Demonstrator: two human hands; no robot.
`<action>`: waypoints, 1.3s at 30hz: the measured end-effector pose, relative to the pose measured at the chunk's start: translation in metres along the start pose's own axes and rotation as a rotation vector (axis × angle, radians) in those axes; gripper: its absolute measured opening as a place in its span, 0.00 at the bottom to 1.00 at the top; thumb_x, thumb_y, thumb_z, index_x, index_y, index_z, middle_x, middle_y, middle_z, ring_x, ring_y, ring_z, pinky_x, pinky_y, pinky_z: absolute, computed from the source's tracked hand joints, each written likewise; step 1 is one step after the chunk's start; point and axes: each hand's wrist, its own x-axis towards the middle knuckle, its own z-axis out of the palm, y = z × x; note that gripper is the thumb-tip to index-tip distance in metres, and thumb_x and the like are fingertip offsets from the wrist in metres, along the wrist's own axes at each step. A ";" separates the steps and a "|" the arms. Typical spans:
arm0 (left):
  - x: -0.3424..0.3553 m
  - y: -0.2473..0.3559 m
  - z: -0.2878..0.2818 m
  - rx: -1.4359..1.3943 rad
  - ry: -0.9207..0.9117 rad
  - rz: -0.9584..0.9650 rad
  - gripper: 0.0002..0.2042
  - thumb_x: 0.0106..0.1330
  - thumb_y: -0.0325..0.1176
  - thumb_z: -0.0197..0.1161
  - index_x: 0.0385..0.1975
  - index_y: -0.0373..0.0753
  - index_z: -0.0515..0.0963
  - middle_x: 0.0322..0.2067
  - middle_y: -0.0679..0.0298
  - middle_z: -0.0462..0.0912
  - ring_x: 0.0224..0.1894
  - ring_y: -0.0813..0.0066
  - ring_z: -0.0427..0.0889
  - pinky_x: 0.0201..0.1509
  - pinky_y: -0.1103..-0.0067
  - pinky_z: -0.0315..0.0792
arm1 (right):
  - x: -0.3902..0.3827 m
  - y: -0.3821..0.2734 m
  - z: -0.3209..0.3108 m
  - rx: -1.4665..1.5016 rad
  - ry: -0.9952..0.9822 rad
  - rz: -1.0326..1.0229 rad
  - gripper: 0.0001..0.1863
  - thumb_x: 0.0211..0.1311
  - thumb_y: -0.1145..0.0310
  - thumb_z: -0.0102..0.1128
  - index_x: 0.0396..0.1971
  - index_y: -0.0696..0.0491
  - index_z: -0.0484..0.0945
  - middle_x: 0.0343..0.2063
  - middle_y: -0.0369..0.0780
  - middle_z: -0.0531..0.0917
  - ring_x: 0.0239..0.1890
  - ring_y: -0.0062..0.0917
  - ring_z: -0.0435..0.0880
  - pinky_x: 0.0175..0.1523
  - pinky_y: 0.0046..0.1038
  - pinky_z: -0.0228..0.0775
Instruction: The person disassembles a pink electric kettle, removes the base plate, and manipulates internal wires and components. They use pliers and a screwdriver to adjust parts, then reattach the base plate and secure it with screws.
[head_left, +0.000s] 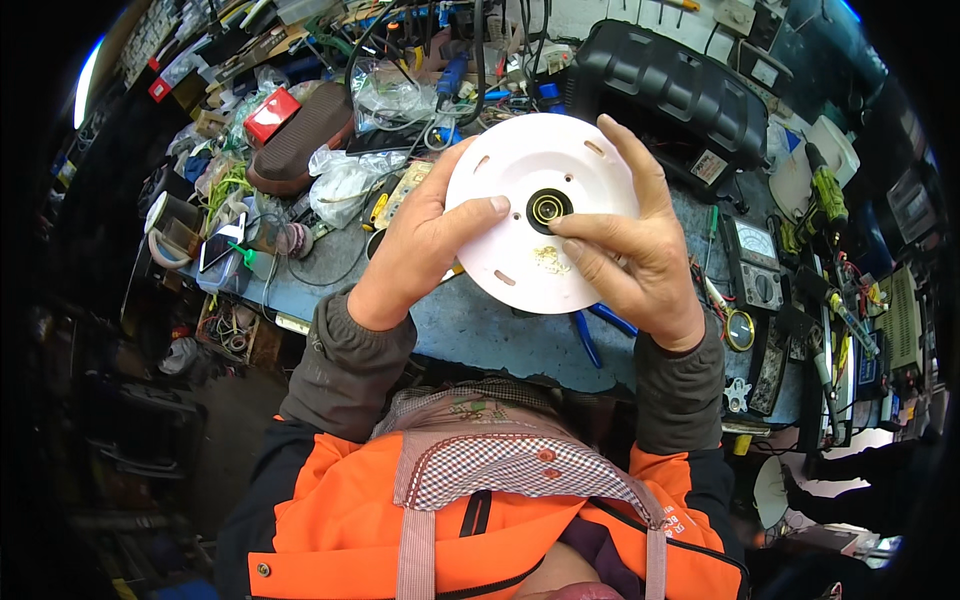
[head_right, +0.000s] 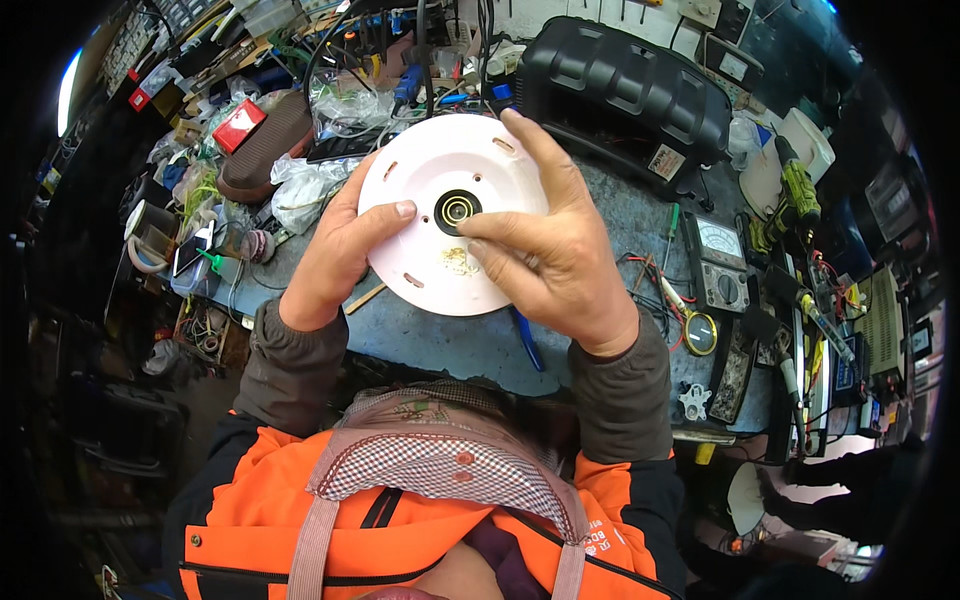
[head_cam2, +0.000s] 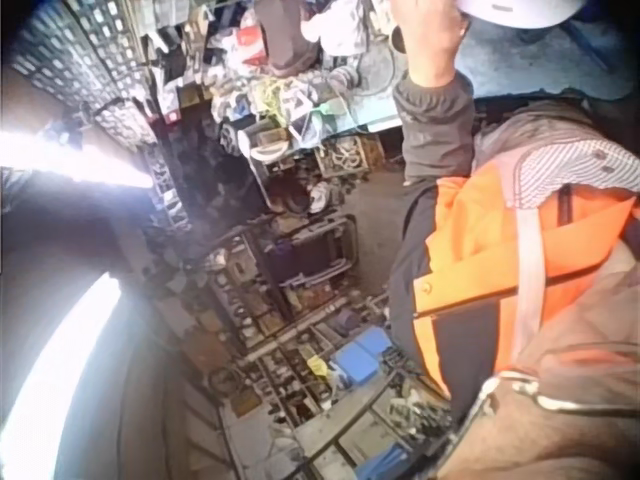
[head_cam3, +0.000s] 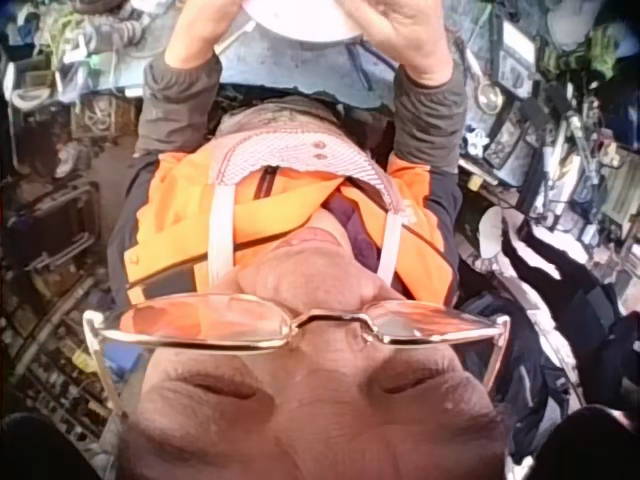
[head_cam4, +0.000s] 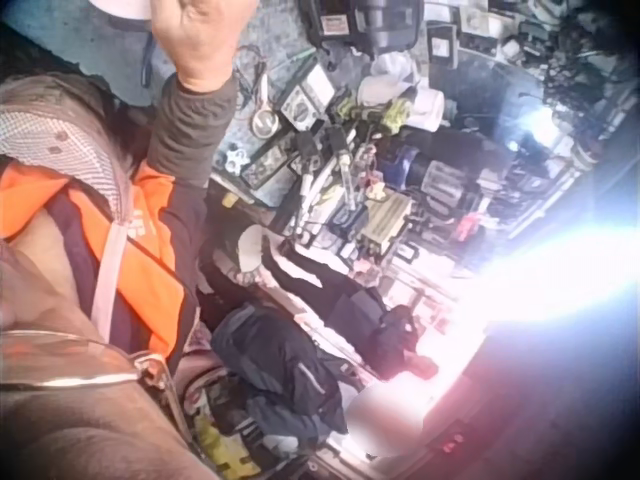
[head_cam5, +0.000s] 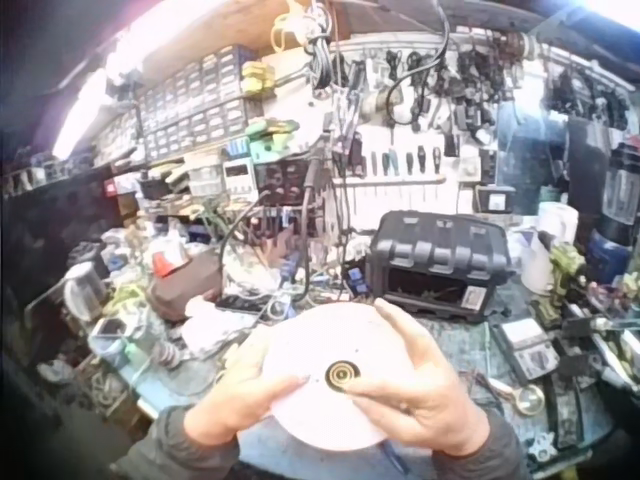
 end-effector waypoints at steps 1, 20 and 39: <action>0.000 0.000 -0.001 0.002 0.002 -0.005 0.33 0.73 0.39 0.70 0.76 0.35 0.69 0.61 0.56 0.84 0.58 0.71 0.85 0.61 0.75 0.80 | 0.001 -0.002 -0.002 -0.041 -0.034 -0.004 0.09 0.60 0.74 0.75 0.40 0.52 0.95 0.78 0.55 0.67 0.77 0.50 0.72 0.75 0.45 0.72; 0.028 0.025 -0.006 0.228 -0.031 -0.039 0.29 0.66 0.39 0.77 0.63 0.29 0.80 0.47 0.56 0.91 0.45 0.73 0.91 0.50 0.75 0.85 | 0.006 -0.011 0.002 -0.110 -0.020 0.046 0.08 0.52 0.79 0.69 0.33 0.56 0.91 0.67 0.53 0.76 0.69 0.46 0.81 0.71 0.42 0.75; 0.013 0.020 -0.008 0.209 0.007 -0.036 0.29 0.69 0.38 0.78 0.66 0.31 0.79 0.52 0.57 0.89 0.50 0.72 0.89 0.55 0.74 0.83 | -0.004 -0.003 0.027 0.802 0.322 0.426 0.38 0.65 0.78 0.57 0.77 0.68 0.63 0.72 0.54 0.75 0.74 0.38 0.76 0.79 0.37 0.66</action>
